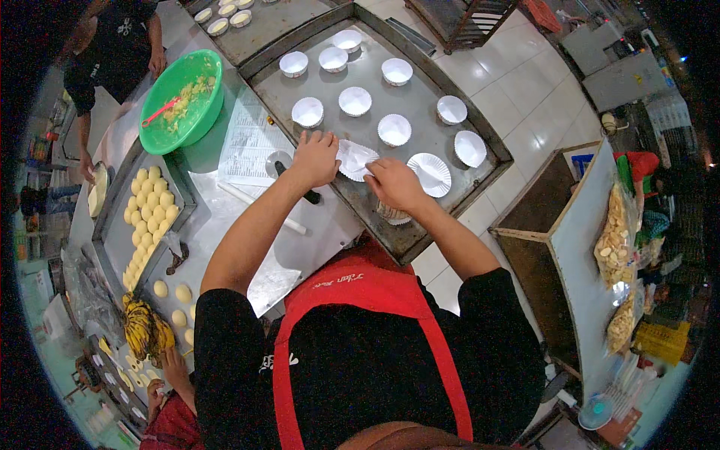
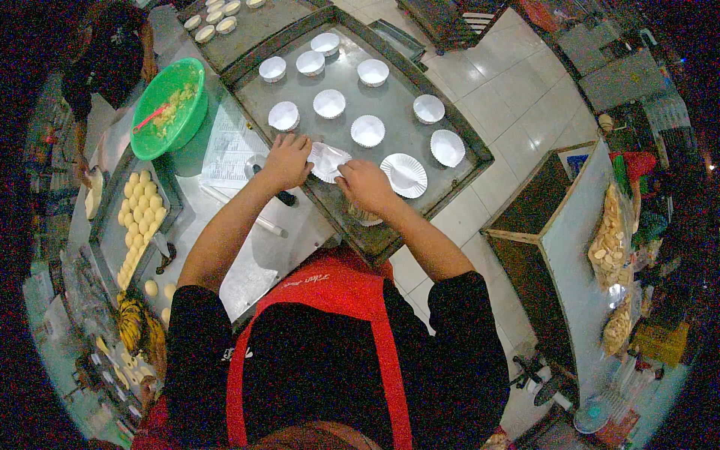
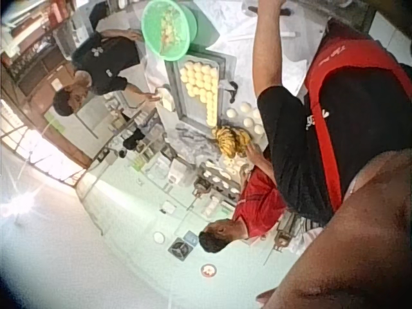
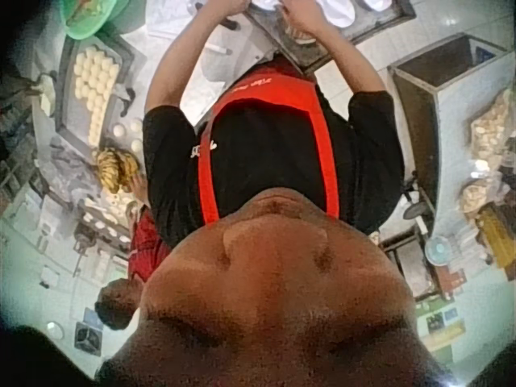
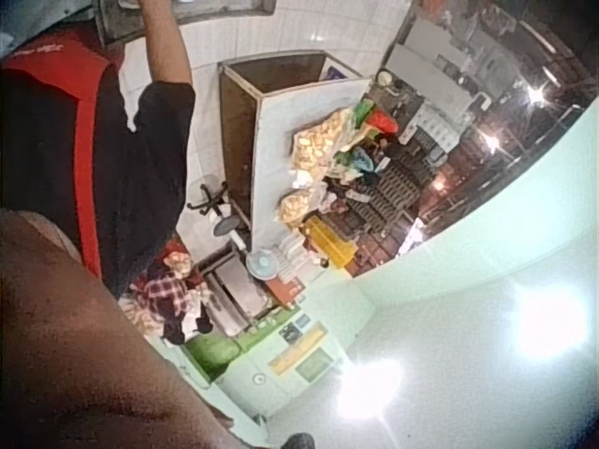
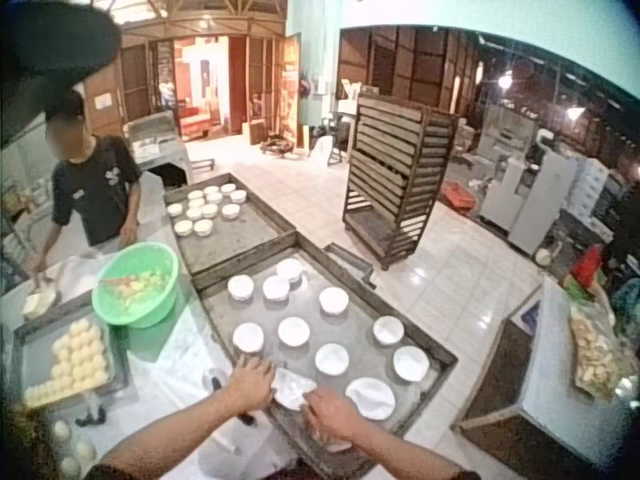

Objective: Prepare and shape dough for baking in a bakery setting.

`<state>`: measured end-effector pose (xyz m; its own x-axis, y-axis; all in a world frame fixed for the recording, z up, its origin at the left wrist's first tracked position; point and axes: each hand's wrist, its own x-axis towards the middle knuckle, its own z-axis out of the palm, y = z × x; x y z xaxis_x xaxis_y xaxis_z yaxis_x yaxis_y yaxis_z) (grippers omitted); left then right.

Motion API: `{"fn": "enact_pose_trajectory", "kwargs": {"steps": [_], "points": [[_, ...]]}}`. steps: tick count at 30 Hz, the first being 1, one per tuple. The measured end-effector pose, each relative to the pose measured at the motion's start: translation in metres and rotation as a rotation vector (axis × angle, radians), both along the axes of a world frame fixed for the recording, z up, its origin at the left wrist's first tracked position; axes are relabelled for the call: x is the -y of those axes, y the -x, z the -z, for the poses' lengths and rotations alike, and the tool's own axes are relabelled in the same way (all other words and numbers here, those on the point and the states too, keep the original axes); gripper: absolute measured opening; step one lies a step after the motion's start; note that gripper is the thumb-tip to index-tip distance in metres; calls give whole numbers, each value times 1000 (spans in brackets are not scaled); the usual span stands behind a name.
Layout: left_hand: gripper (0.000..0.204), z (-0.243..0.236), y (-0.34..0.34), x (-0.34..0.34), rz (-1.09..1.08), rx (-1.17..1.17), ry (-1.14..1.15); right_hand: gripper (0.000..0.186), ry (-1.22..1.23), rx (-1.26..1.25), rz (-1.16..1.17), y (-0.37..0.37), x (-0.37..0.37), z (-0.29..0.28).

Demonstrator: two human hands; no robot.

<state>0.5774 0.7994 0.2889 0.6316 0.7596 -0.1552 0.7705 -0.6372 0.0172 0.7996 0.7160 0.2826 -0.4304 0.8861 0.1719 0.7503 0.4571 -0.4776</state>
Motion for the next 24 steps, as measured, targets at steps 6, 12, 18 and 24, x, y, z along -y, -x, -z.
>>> {"fn": "enact_pose_trajectory", "kwargs": {"steps": [6,12,18,24], "points": [[33,-5,1,-6,-35,292,-94,20,-120,-40,107,8,-11,-1],[20,-3,11,4,-121,711,-123,17,-75,-73,267,-16,-11,-25],[10,-33,24,71,-355,1041,30,11,-178,-206,402,-39,17,-39],[12,-9,85,167,-803,1199,100,14,-40,-457,340,10,61,-58]]}}
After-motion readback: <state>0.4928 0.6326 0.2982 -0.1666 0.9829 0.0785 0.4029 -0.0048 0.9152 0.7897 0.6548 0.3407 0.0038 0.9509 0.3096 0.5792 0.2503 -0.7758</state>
